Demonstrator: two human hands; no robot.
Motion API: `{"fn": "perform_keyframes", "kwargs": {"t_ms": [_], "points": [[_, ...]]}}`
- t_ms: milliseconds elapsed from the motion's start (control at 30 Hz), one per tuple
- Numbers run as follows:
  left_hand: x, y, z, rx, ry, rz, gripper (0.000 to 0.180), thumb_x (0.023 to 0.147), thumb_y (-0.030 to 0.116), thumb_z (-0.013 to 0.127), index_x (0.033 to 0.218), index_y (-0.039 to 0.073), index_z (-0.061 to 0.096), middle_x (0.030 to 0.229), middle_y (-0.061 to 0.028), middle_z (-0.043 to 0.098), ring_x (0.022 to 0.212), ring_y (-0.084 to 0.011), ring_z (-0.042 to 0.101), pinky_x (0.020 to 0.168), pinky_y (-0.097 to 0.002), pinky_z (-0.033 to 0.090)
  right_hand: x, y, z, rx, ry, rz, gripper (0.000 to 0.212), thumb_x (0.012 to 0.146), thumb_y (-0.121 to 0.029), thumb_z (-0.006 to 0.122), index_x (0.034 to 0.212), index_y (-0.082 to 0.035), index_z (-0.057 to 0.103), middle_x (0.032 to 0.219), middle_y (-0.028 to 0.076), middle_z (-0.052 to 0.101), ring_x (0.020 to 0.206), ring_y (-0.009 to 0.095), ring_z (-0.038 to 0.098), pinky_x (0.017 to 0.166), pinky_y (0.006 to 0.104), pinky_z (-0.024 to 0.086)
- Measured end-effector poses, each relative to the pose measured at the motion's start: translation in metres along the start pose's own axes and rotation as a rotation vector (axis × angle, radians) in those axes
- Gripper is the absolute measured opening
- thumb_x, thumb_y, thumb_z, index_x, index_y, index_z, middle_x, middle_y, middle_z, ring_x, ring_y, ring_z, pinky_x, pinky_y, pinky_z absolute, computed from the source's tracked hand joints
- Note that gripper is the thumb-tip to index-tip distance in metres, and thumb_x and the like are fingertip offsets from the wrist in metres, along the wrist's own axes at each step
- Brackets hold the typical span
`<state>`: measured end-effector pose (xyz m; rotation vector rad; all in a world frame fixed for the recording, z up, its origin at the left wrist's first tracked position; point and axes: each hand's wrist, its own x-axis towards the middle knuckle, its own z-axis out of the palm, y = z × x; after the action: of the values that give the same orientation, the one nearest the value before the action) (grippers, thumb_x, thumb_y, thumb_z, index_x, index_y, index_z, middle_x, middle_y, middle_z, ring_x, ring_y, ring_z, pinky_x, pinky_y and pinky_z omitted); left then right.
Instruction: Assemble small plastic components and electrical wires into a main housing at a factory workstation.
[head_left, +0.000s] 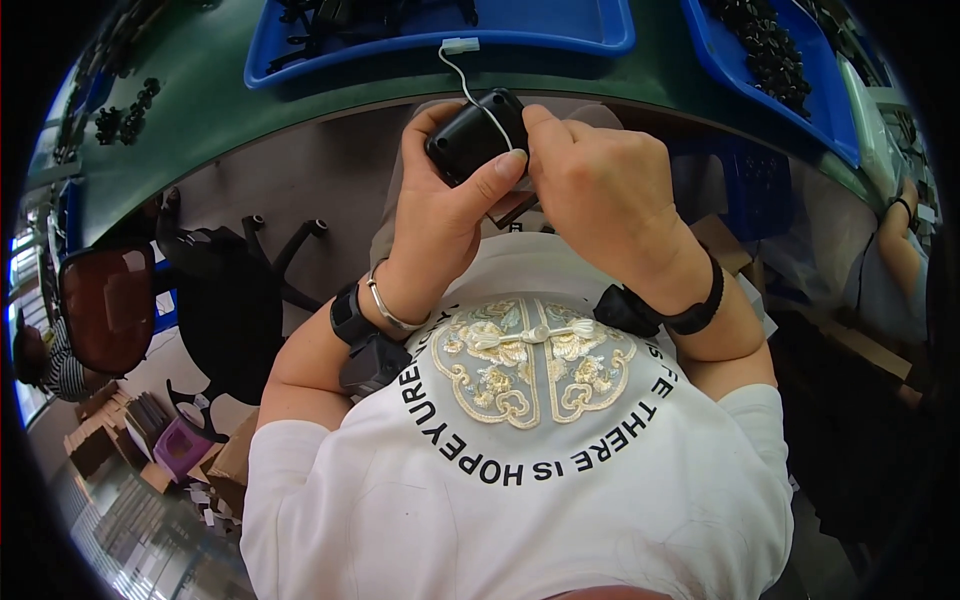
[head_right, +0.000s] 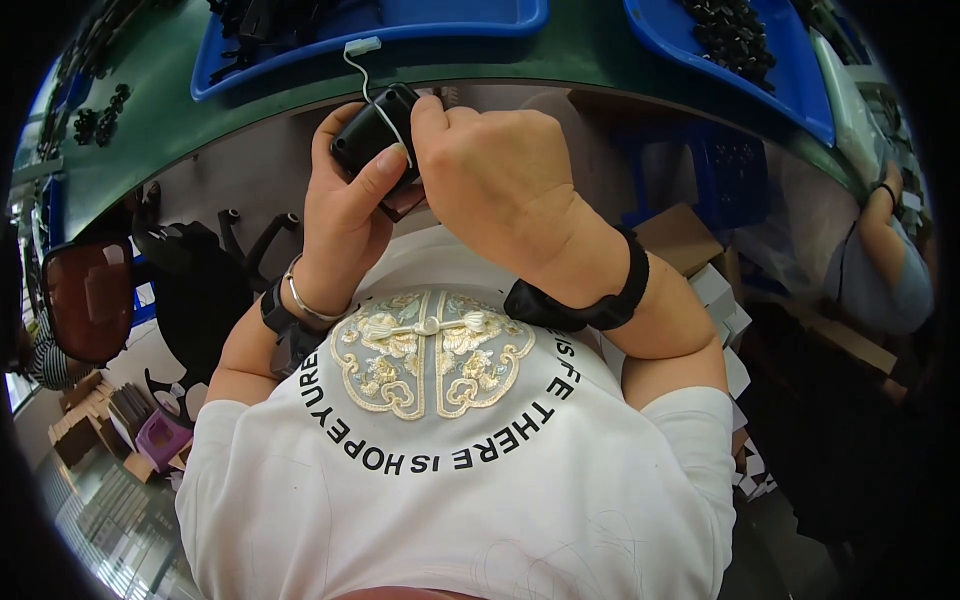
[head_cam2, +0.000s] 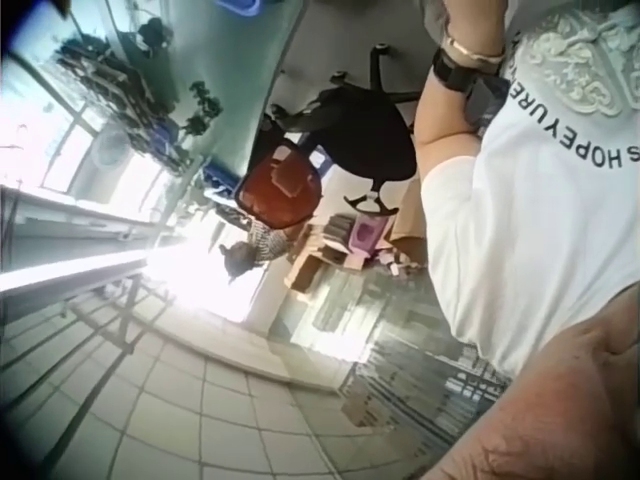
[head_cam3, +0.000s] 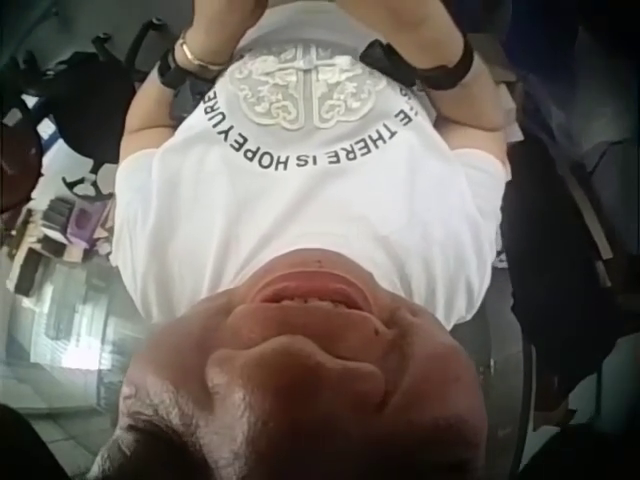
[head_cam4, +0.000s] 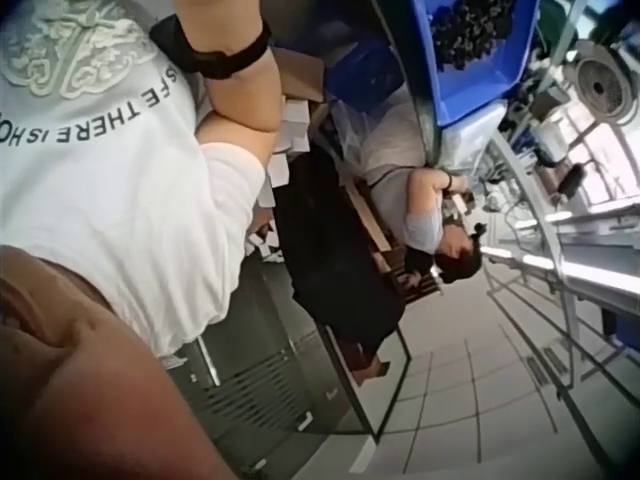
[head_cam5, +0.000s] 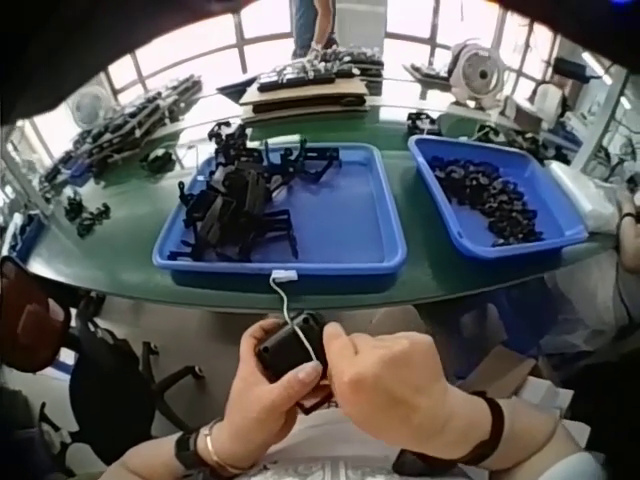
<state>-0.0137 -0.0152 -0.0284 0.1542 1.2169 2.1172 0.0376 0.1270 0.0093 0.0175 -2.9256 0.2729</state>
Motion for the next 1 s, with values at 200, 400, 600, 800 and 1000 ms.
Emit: {"fn": "perform_keyframes", "kwargs": {"t_ms": [200,400,600,800,1000], "points": [[0.003,0.006,-0.007,-0.08,-0.044,-0.031,0.052,0.085,0.01,0.061,0.126,0.013,0.029,0.116,-0.0119,0.047,0.101,-0.0225,0.056,0.082,-0.0392,0.054,-0.009,0.016,-0.014,0.487,0.009,-0.047,0.033,0.081,-0.008,0.061,0.112,0.001,0.056,0.061,0.006,0.056,0.048,0.016,0.052,0.046,0.0244,0.041],[0.001,0.01,-0.012,-0.118,-0.133,-0.094,0.05,0.086,0.006,0.057,0.127,0.014,0.028,0.119,-0.0115,0.046,0.105,-0.0252,0.055,0.084,-0.0412,0.053,-0.028,0.082,-0.053,0.704,0.022,0.18,0.031,0.084,-0.01,0.062,0.113,-0.002,0.058,0.068,-0.002,0.053,0.059,0.005,0.046,0.053,0.0184,0.037],[-0.002,0.007,-0.013,-0.104,-0.182,-0.108,0.055,0.083,0.01,0.061,0.128,0.012,0.03,0.113,-0.0127,0.05,0.1,-0.0279,0.058,0.08,-0.0426,0.053,-0.031,0.2,-0.078,0.413,0.208,0.404,0.026,0.084,-0.014,0.063,0.108,-0.004,0.061,0.073,-0.003,0.055,0.067,0.005,0.05,0.061,0.0182,0.041],[-0.003,0.008,-0.01,-0.027,-0.153,-0.104,0.057,0.081,0.014,0.064,0.127,0.01,0.031,0.105,-0.0133,0.055,0.09,-0.0301,0.062,0.073,-0.0426,0.055,-0.007,0.256,-0.077,0.286,0.156,0.359,0.025,0.082,-0.014,0.064,0.104,-0.003,0.062,0.078,0.001,0.06,0.073,0.01,0.057,0.067,0.0227,0.047],[-0.008,0.007,-0.008,-0.023,-0.149,-0.116,0.058,0.08,0.013,0.066,0.126,0.009,0.032,0.105,-0.0124,0.055,0.091,-0.0277,0.062,0.074,-0.0405,0.055,0.04,0.268,-0.061,-0.275,-0.003,0.233,0.024,0.081,-0.011,0.063,0.102,-0.002,0.062,0.081,0.004,0.063,0.076,0.013,0.059,0.068,0.0252,0.048]]}}
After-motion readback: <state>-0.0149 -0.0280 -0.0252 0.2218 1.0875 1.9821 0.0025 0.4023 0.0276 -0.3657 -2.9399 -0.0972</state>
